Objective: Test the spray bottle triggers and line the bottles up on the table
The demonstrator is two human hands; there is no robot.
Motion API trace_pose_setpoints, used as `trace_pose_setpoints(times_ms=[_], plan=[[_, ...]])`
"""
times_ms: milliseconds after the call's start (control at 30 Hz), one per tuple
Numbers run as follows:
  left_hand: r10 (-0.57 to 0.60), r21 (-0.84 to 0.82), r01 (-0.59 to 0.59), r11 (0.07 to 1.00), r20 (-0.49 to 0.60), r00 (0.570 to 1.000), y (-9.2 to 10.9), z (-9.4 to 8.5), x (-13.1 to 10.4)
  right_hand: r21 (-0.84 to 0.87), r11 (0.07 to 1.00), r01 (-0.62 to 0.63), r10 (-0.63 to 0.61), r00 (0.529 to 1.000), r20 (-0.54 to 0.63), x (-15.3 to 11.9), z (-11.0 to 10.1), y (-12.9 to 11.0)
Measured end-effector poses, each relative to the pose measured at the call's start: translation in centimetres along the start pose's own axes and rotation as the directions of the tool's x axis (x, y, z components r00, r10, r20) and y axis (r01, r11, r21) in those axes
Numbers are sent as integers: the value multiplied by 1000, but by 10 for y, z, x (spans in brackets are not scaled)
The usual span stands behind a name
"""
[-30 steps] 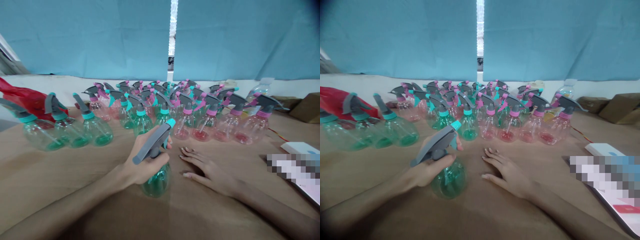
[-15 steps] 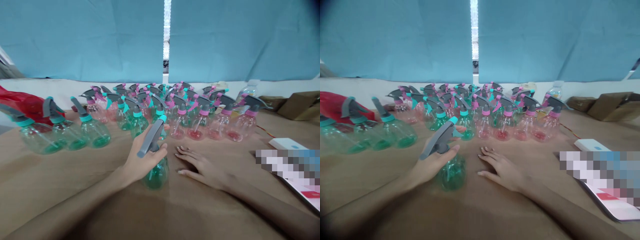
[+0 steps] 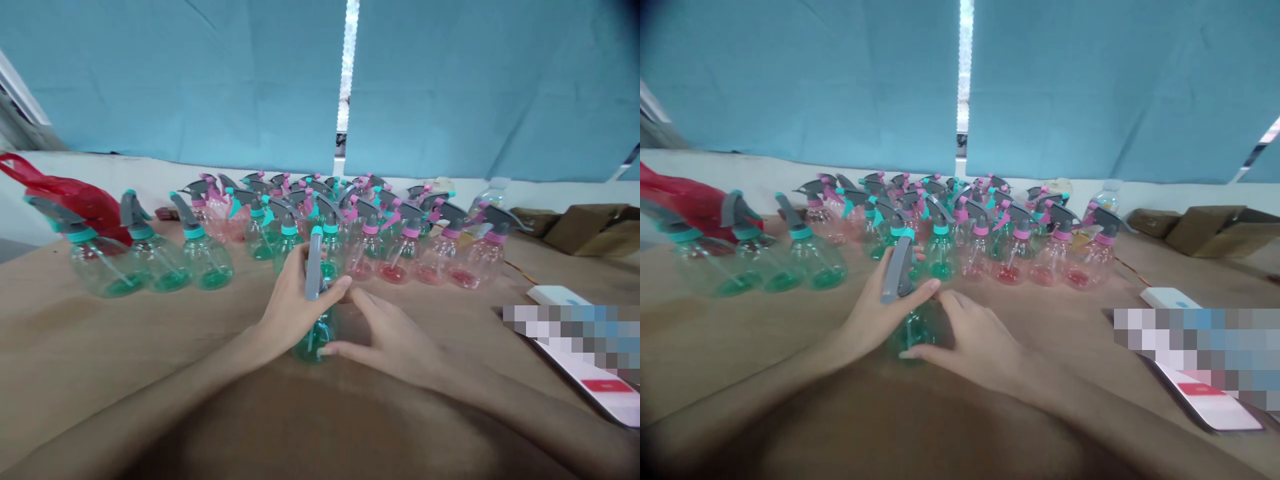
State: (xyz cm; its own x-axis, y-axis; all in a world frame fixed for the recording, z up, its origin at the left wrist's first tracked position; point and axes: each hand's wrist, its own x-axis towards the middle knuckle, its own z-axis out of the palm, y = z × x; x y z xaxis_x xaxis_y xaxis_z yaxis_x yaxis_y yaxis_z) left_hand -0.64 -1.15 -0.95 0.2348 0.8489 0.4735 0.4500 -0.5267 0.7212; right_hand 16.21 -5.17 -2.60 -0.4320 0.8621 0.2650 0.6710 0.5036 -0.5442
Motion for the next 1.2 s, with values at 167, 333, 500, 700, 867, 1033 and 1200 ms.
trace_pose_setpoints(times_ms=[167, 333, 500, 700, 867, 1033, 1200], plan=[[-33, 123, 40, 992, -56, 998, -8, -16, -7, -45, 999, -16, 13, 998, -64, 24, 14, -26], [-66, 234, 85, 968, -90, 994, -20, -41, -19, -108, 994, 6, -15, 996, -82, 44, 36, -45], [-136, 236, 151, 960, -76, 988, -26, -70, -31, -60, 998, 28, -31, 998, -47, 64, 51, -59], [-132, 237, 156, 959, -115, 985, -51, -98, -51, -45, 998, 48, -50, 998, -49, 91, 57, -62], [-136, 235, 165, 958, -134, 982, -87, -109, -76, -202, 978, 51, -69, 994, -83, 118, 60, -61], [-147, 321, 149, 935, -33, 989, -102, -112, -90, -245, 970, -1, -21, 996, -84, 148, 64, -60], [-116, 336, 106, 936, 9, 993, -104, -106, -92, -260, 961, -96, 66, 991, -120, 168, 67, -60]])
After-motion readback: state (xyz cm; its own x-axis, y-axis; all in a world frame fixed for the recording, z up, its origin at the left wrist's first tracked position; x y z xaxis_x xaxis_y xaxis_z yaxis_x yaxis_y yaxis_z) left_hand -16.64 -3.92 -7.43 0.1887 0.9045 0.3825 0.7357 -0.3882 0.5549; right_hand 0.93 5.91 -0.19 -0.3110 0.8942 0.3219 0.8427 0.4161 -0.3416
